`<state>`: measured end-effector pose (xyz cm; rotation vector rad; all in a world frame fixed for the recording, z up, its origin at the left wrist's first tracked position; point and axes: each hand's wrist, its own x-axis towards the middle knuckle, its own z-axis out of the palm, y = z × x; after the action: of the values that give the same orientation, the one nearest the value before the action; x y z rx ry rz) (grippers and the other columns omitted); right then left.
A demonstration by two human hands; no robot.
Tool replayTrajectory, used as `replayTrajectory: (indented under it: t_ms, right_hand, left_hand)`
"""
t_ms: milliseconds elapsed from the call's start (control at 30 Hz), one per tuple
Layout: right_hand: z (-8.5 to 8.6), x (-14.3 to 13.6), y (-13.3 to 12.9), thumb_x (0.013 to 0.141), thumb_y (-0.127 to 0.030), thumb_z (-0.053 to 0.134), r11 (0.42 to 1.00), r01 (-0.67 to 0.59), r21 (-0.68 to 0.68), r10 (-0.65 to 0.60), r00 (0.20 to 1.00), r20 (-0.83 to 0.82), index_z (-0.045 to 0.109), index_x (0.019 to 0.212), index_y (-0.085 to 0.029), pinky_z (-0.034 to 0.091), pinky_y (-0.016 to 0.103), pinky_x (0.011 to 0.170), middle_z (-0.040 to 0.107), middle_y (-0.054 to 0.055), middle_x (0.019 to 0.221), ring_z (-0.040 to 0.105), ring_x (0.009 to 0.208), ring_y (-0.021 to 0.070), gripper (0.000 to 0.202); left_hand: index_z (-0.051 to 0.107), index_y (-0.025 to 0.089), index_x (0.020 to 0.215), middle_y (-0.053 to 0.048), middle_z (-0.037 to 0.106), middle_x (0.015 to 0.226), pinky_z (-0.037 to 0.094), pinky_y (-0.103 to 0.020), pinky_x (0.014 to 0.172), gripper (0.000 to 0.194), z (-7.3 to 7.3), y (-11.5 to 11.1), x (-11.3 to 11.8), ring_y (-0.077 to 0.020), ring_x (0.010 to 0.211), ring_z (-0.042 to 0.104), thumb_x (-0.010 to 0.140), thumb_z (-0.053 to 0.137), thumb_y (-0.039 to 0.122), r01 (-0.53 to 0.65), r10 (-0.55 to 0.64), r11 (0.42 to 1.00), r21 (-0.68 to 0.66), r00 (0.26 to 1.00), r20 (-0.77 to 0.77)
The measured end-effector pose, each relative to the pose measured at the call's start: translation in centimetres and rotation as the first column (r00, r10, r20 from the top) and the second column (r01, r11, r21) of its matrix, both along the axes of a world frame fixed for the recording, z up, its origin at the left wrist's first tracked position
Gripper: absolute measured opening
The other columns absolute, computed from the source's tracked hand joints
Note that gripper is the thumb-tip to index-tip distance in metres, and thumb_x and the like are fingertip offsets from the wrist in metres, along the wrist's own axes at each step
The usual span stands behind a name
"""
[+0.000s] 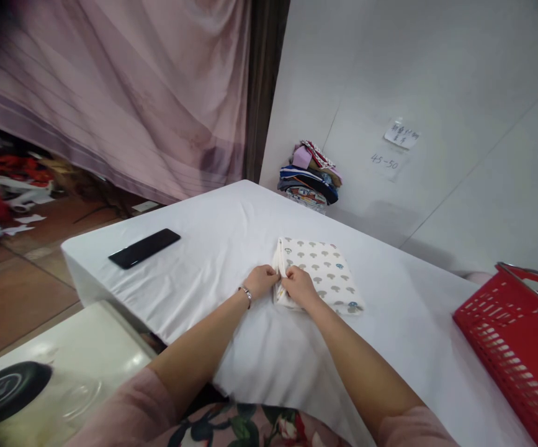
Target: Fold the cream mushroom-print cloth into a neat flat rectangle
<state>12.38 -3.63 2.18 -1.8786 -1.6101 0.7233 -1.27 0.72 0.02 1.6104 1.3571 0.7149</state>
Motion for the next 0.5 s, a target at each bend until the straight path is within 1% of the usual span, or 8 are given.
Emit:
replayTrajectory:
  t_ms: [133, 233, 367, 433, 500]
  right_hand:
    - [0.5, -0.4, 0.0, 0.067, -0.021, 0.048, 1.0, 0.017, -0.012, -0.015, 0.993, 0.118, 0.048, 0.069, -0.021, 0.029, 0.021, 0.05, 0.049, -0.006, 0.049, 0.049, 0.051, 0.012, 0.003]
    - [1.0, -0.7, 0.1, 0.068, -0.022, 0.05, 1.0, 0.006, -0.023, -0.001, 0.977, 0.213, 0.049, 0.07, -0.021, 0.027, 0.022, 0.051, 0.051, -0.005, 0.053, 0.048, 0.054, 0.0124, 0.003]
    - [1.4, -0.9, 0.4, 0.07, -0.032, 0.055, 0.999, -0.012, -0.037, 0.023, 0.951, 0.308, 0.048, 0.069, -0.021, 0.027, 0.023, 0.053, 0.055, -0.002, 0.063, 0.048, 0.06, 0.0133, 0.014]
    - [1.5, -1.0, 0.6, 0.07, -0.038, 0.057, 0.998, -0.017, -0.057, 0.036, 0.937, 0.348, 0.047, 0.069, -0.021, 0.027, 0.023, 0.053, 0.055, -0.001, 0.067, 0.047, 0.061, 0.0136, 0.02]
    - [1.6, -1.1, 0.8, 0.069, -0.039, 0.058, 0.997, -0.028, -0.073, 0.054, 0.923, 0.381, 0.047, 0.069, -0.021, 0.026, 0.023, 0.052, 0.055, -0.001, 0.068, 0.046, 0.061, 0.0135, 0.022]
  left_hand:
    - [0.058, 0.016, 0.062, 0.002, 0.058, 0.061, 0.036, -0.021, 0.056, 0.011, -0.4, 0.1, 0.1, -0.0116, 0.061, 0.052, 0.069, 0.059, 0.025, 0.04, -0.037, 0.999, -0.033, 0.994, 0.098]
    - [0.056, 0.016, 0.059, 0.004, 0.05, 0.052, 0.033, -0.021, 0.051, 0.016, -0.5, 0.1, 0.1, -0.0093, 0.053, 0.045, 0.071, 0.056, 0.027, 0.056, -0.042, 0.995, -0.079, 0.986, 0.161]
    - [0.053, 0.016, 0.055, 0.007, 0.037, 0.043, 0.026, -0.022, 0.045, 0.019, -0.1, 0.0, -0.1, -0.0072, 0.043, 0.034, 0.072, 0.052, 0.025, 0.085, -0.053, 0.985, -0.15, 0.978, 0.204]
    - [0.052, 0.016, 0.054, 0.007, 0.034, 0.041, 0.024, -0.022, 0.043, 0.02, 0.3, -0.1, -0.2, -0.0068, 0.041, 0.03, 0.072, 0.051, 0.025, 0.096, -0.056, 0.98, -0.177, 0.975, 0.217]
    - [0.053, 0.016, 0.054, 0.007, 0.033, 0.04, 0.023, -0.022, 0.042, 0.019, 0.6, -0.2, -0.4, -0.0068, 0.039, 0.029, 0.071, 0.052, 0.025, 0.099, -0.056, 0.976, -0.192, 0.974, 0.219]
